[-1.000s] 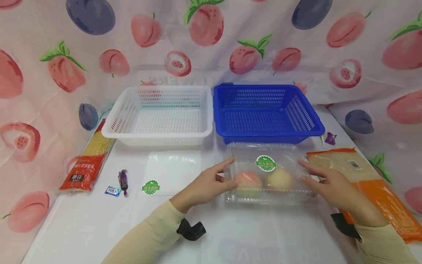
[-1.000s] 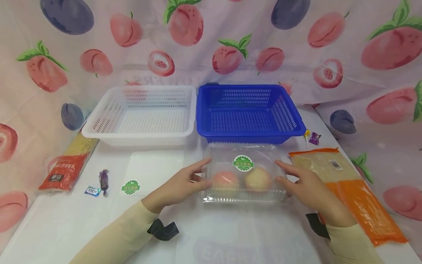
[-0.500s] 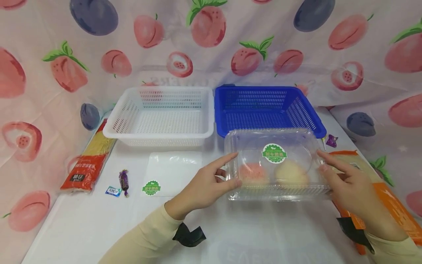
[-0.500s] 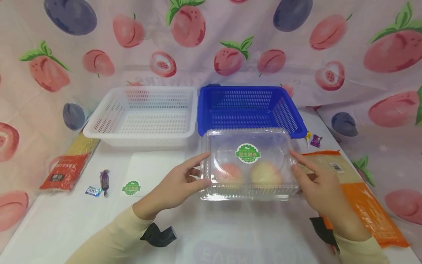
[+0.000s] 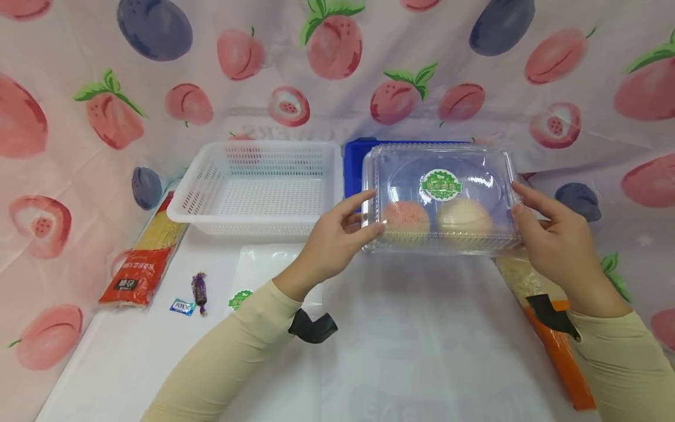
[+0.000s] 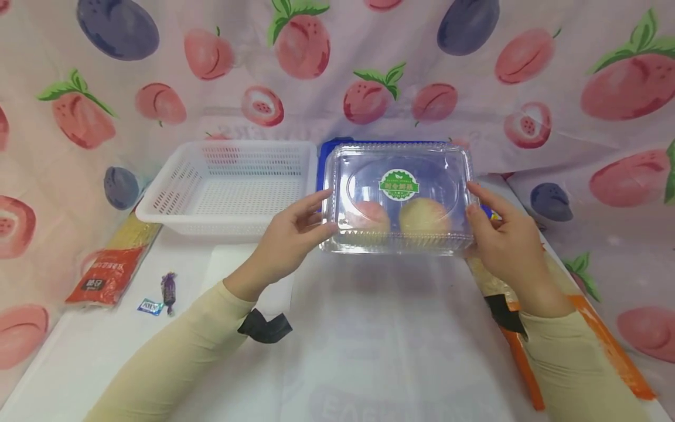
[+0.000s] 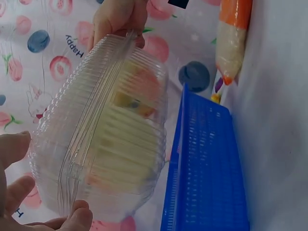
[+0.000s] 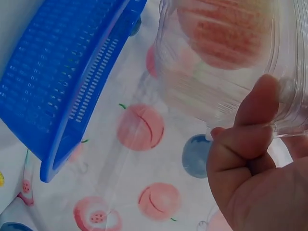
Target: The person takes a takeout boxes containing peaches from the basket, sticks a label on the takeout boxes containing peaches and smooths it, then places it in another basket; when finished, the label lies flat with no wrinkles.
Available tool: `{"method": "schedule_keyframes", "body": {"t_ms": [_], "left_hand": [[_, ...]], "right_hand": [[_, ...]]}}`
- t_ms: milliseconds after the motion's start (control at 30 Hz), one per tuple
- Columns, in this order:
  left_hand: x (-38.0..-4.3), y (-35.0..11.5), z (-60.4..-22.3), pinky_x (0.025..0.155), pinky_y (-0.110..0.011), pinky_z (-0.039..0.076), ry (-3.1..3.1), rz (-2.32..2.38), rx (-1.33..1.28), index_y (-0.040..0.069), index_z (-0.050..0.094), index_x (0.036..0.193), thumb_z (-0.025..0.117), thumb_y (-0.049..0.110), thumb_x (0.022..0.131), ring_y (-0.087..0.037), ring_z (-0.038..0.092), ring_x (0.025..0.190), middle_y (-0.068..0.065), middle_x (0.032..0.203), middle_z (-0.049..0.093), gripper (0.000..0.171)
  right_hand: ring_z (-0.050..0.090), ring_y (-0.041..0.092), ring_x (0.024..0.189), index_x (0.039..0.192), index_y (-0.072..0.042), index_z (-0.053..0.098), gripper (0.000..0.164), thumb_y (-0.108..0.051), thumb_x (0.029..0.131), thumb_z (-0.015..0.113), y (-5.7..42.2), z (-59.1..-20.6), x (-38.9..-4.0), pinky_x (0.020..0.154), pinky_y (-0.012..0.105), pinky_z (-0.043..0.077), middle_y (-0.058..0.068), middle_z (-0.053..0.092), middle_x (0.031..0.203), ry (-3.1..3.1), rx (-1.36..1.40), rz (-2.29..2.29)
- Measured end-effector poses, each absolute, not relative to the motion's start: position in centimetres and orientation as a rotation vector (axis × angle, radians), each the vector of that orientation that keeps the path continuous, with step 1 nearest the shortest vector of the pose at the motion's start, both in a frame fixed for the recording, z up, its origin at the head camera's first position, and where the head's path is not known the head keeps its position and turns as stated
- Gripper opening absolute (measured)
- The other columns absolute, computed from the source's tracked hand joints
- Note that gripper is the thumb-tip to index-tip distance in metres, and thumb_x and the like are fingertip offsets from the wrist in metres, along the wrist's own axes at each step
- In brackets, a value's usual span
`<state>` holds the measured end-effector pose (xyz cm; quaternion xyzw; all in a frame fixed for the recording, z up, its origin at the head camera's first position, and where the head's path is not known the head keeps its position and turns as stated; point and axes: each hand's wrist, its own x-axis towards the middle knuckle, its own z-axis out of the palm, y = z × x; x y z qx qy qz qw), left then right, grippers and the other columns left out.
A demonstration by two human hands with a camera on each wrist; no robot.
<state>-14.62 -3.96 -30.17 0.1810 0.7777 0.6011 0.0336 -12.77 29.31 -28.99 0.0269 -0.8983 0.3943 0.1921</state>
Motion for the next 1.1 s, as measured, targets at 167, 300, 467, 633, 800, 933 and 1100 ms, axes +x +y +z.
{"method": "schedule_keyframes", "body": {"t_ms": [167, 300, 467, 633, 800, 933, 1100], "left_hand": [[-15.9, -3.7, -29.9, 0.098, -0.036, 0.050, 2.395, 1.851, 0.548, 0.021, 0.050, 0.149, 0.071, 0.024, 0.095, -0.021, 0.054, 0.127, 0.001, 0.150, 0.048, 0.059], [-16.0, -3.8, -30.2, 0.100, -0.034, 0.049, 2.352, 1.873, 0.533, 0.019, 0.051, 0.148, 0.071, 0.022, 0.095, -0.020, 0.054, 0.128, 0.001, 0.150, 0.047, 0.057], [-16.0, -4.1, -30.8, 0.102, -0.035, 0.047, 2.327, 1.890, 0.508, 0.018, 0.052, 0.147, 0.070, 0.023, 0.096, -0.024, 0.051, 0.132, 0.000, 0.150, 0.047, 0.055], [-16.5, -4.9, -32.2, 0.104, -0.041, 0.046, 2.327, 1.911, 0.432, 0.019, 0.057, 0.143, 0.068, 0.027, 0.097, -0.027, 0.050, 0.133, -0.002, 0.149, 0.049, 0.048], [-16.9, -5.4, -34.0, 0.106, -0.046, 0.044, 2.334, 1.877, 0.274, 0.021, 0.055, 0.145, 0.068, 0.030, 0.097, -0.027, 0.050, 0.132, -0.010, 0.146, 0.051, 0.051], [-17.2, -5.1, -35.4, 0.107, -0.049, 0.042, 2.301, 1.803, 0.208, 0.024, 0.048, 0.150, 0.069, 0.032, 0.096, -0.030, 0.044, 0.137, -0.017, 0.148, 0.048, 0.059], [-18.0, -4.2, -36.8, 0.109, -0.048, 0.040, 2.277, 1.747, 0.218, 0.025, 0.040, 0.155, 0.070, 0.033, 0.096, -0.029, 0.037, 0.142, -0.018, 0.155, 0.038, 0.067]], "right_hand": [[0.055, -0.016, 0.072, 0.146, -0.015, 0.054, 0.046, -0.028, 0.102, 0.054, 29.4, -28.2, -15.2, 0.056, 0.009, 0.045, 0.027, 0.057, 0.135, -2.525, 0.019, 1.115], [0.057, -0.009, 0.089, 0.147, -0.018, 0.054, 0.047, -0.034, 0.103, 0.051, 29.6, -27.9, -17.2, 0.064, 0.006, 0.044, 0.026, 0.058, 0.135, -2.541, -0.025, 1.083], [0.057, 0.004, 0.097, 0.148, -0.019, 0.053, 0.048, -0.036, 0.103, 0.050, 30.1, -28.1, -19.6, 0.068, 0.008, 0.042, 0.026, 0.058, 0.134, -2.538, -0.020, 1.091], [0.059, 0.012, 0.106, 0.149, -0.016, 0.050, 0.050, -0.035, 0.103, 0.049, 30.5, -28.4, -21.6, 0.073, 0.009, 0.044, 0.027, 0.054, 0.139, -2.541, -0.003, 1.147], [0.059, 0.020, 0.110, 0.147, -0.013, 0.053, 0.049, -0.034, 0.103, 0.050, 30.9, -29.1, -23.7, 0.076, 0.013, 0.045, 0.029, 0.057, 0.134, -2.535, 0.012, 1.129], [0.056, 0.031, 0.117, 0.147, -0.011, 0.052, 0.050, -0.035, 0.103, 0.049, 31.0, -29.9, -25.5, 0.082, 0.019, 0.045, 0.029, 0.055, 0.136, -2.581, 0.021, 1.159], [0.057, 0.030, 0.111, 0.148, -0.007, 0.050, 0.051, -0.034, 0.104, 0.050, 31.0, -31.2, -26.9, 0.074, 0.015, 0.045, 0.030, 0.056, 0.134, -2.623, 0.035, 1.213]]}}
